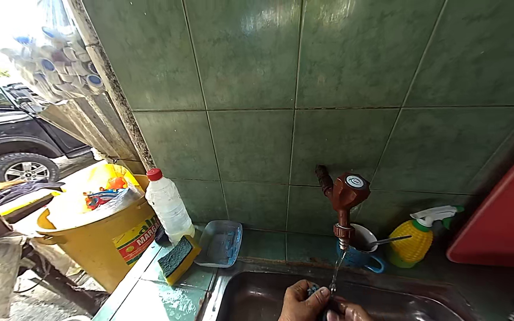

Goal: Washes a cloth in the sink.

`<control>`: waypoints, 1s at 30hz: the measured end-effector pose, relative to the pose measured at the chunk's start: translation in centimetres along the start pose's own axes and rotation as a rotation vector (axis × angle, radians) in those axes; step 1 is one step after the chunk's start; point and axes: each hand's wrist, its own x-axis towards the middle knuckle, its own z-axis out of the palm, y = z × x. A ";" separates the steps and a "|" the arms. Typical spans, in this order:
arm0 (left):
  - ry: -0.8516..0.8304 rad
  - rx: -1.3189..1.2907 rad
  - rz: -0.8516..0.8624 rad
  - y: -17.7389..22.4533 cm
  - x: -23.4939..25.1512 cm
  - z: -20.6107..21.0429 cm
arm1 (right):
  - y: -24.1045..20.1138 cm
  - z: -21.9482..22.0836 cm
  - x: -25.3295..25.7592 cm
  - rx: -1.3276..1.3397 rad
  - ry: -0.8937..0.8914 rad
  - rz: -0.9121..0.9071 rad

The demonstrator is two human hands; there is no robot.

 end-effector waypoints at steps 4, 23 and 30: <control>-0.128 0.044 0.000 0.5 -0.3 -0.9 | 1.2 0.4 0.8 0.139 0.338 0.032; -0.145 0.422 0.463 1.2 -1.1 -2.2 | -0.6 0.4 1.1 -0.187 0.475 -0.245; -0.426 0.649 0.122 2.0 -0.4 -4.3 | -1.2 0.1 0.4 0.114 0.562 -0.264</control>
